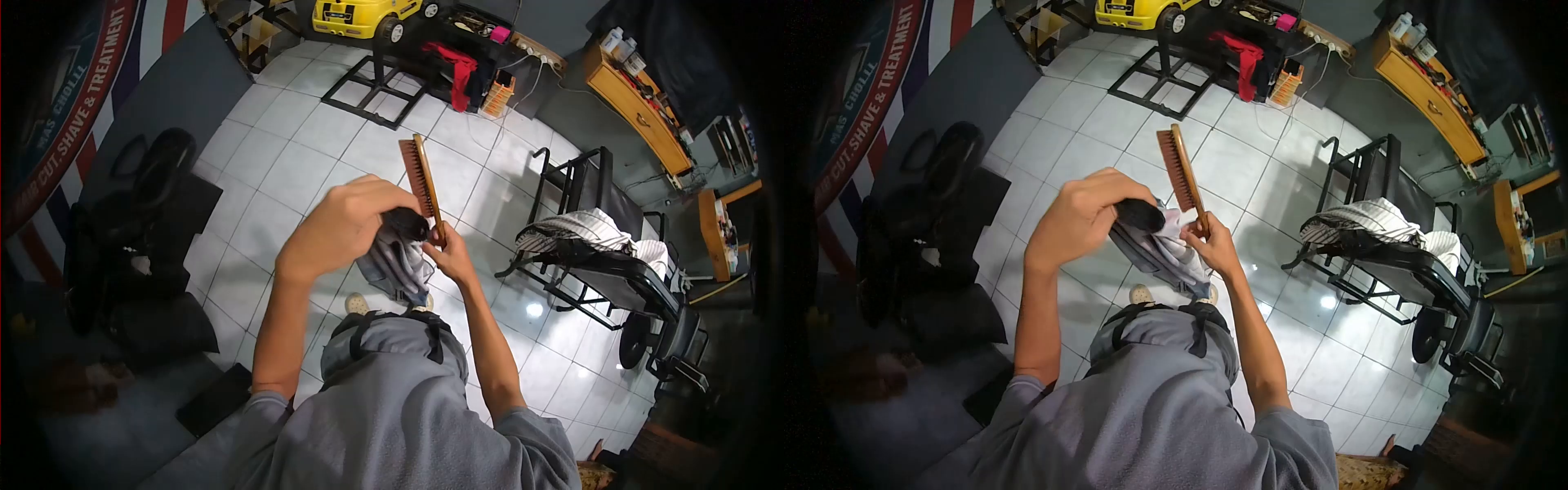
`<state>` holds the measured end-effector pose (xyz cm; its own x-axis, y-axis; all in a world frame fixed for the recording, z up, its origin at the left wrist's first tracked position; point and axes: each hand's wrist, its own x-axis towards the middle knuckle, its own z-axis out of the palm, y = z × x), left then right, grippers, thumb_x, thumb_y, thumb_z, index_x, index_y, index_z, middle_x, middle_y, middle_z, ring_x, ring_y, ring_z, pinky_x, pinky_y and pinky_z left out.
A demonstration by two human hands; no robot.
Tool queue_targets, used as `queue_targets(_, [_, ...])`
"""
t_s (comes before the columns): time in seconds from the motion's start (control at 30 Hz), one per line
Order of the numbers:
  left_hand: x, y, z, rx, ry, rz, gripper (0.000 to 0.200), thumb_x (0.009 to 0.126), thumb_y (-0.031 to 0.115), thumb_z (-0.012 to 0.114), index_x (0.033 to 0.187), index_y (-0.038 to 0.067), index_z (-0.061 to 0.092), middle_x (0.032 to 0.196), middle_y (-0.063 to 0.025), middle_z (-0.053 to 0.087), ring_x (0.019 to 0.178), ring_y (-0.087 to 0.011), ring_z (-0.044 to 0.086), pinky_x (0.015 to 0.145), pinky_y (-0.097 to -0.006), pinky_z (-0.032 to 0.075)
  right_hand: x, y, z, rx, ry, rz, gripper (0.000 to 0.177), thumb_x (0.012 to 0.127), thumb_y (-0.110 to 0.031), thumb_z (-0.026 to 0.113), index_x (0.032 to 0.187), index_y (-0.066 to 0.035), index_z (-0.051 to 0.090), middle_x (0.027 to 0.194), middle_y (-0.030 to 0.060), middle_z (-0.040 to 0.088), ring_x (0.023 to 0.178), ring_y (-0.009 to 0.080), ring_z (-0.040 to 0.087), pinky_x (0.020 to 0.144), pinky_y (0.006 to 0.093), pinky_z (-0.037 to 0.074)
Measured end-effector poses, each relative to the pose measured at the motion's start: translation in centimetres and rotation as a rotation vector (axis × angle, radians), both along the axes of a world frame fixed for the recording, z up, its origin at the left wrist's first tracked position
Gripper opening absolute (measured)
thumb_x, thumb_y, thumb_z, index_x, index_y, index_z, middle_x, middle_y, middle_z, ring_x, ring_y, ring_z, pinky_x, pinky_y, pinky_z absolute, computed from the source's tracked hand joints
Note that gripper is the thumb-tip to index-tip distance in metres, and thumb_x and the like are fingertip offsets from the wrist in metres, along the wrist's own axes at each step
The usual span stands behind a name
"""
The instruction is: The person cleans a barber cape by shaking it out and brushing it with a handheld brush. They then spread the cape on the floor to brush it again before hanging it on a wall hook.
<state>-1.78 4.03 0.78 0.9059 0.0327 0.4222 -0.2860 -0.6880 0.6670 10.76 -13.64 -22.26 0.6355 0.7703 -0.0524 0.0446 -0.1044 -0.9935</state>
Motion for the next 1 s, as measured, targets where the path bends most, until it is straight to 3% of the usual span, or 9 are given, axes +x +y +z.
queue_targets(0.1, [-0.7, 0.9, 0.5, 0.001, -0.043, 0.111, 0.035, 0.061, -0.018, 0.039, 0.084, -0.001, 0.06, 0.082, -0.0115, 0.063, 0.074, -0.0233, 0.061, 0.063, -0.0306, 0.047, -1.3, 0.0, -0.8, 0.091, 0.088, -0.03, 0.022, 0.083, -0.008, 0.063, 0.083, -0.004, 0.041, 0.077, 0.0068, 0.06, 0.066, 0.0116, 0.058, 0.062, 0.0259, 0.048])
queue_targets(0.23, [-1.1, 1.7, 0.8, 0.034, -0.224, 0.163, 0.028, 0.059, -0.021, 0.044, 0.076, -0.001, 0.055, 0.082, -0.0097, 0.061, 0.069, -0.0187, 0.059, 0.058, -0.0271, 0.046, -1.3, -1.3, 0.1, -0.028, 0.292, -0.096, 0.026, 0.095, -0.029, 0.045, 0.083, -0.006, 0.042, 0.065, 0.0005, 0.047, 0.053, 0.0073, 0.045, 0.047, 0.0228, 0.036])
queue_targets(0.5, [0.2, 1.3, 0.4, 0.113, -0.614, 0.262, 0.026, 0.056, -0.02, 0.053, 0.073, 0.001, 0.053, 0.085, -0.009, 0.062, 0.063, -0.0142, 0.056, 0.051, -0.0239, 0.044, -3.9, -1.7, 10.5, 0.551, 0.562, 0.141, 0.042, 0.097, -0.046, 0.03, 0.083, -0.008, 0.039, 0.058, -0.0008, 0.035, 0.048, 0.008, 0.032, 0.042, 0.0216, 0.026])
queue_targets(0.57, [0.7, 1.0, 0.3, 0.073, -0.614, 0.28, 0.026, 0.058, -0.019, 0.053, 0.073, 0.001, 0.053, 0.085, -0.0091, 0.062, 0.064, -0.0149, 0.056, 0.052, -0.0237, 0.044, -4.6, -0.7, 8.5, 0.213, 0.141, 0.077, 0.044, 0.098, -0.044, 0.029, 0.077, -0.008, 0.043, 0.057, -0.0013, 0.035, 0.047, 0.0093, 0.032, 0.043, 0.0237, 0.028])
queue_targets(0.63, [1.0, 1.0, 0.2, 0.036, -0.635, 0.313, 0.025, 0.059, -0.018, 0.054, 0.074, 0.001, 0.052, 0.085, -0.0095, 0.063, 0.065, -0.0161, 0.057, 0.055, -0.0236, 0.045, -5.3, -0.1, 3.9, -0.016, 0.253, 0.26, 0.043, 0.098, -0.041, 0.03, 0.077, -0.006, 0.043, 0.058, -0.0022, 0.034, 0.053, 0.0094, 0.034, 0.048, 0.0249, 0.031])
queue_targets(0.77, [0.9, 1.7, -0.3, -0.122, -0.703, 0.377, 0.024, 0.063, -0.011, 0.06, 0.079, 0.002, 0.05, 0.089, -0.0117, 0.06, 0.077, -0.0197, 0.059, 0.07, -0.027, 0.047, -7.0, -3.9, -13.8, -0.624, -0.588, 0.631, 0.035, 0.097, -0.025, 0.031, 0.112, -0.005, 0.056, 0.081, 0.0119, 0.061, 0.081, 0.0263, 0.063, 0.066, 0.0334, 0.049])
queue_targets(0.83, [0.3, 1.9, 0.2, -0.2, -0.683, 0.388, 0.026, 0.064, -0.011, 0.062, 0.082, 0.001, 0.047, 0.094, -0.0142, 0.058, 0.087, -0.0222, 0.059, 0.079, -0.0313, 0.047, -7.5, -5.5, -10.7, -1.104, -0.399, 0.758, 0.039, 0.093, -0.029, 0.037, 0.117, -0.006, 0.057, 0.098, 0.0139, 0.065, 0.1, 0.0298, 0.061, 0.075, 0.035, 0.051])
queue_targets(0.9, [0.1, 1.6, 1.1, -0.232, -0.641, 0.487, 0.03, 0.066, -0.01, 0.06, 0.093, -0.002, 0.053, 0.095, -0.011, 0.057, 0.088, -0.02, 0.058, 0.083, -0.03, 0.045, -7.1, -8.8, -17.6, -1.335, -0.238, 0.577, 0.045, 0.09, -0.039, 0.039, 0.109, -0.006, 0.063, 0.108, 0.0119, 0.064, 0.102, 0.0288, 0.061, 0.077, 0.038, 0.051])
queue_targets(1.0, [-0.9, 1.6, 1.7, -0.004, -0.401, 0.715, 0.037, 0.066, -0.007, 0.057, 0.103, 0.0, 0.057, 0.095, -0.0082, 0.056, 0.087, -0.0179, 0.058, 0.084, -0.0267, 0.043, -6.4, -11.3, -19.4, -1.218, -0.26, 0.274, 0.061, 0.089, -0.053, 0.033, 0.094, -0.001, 0.065, 0.091, 0.0224, 0.065, 0.09, 0.0368, 0.063, 0.078, 0.0427, 0.049])
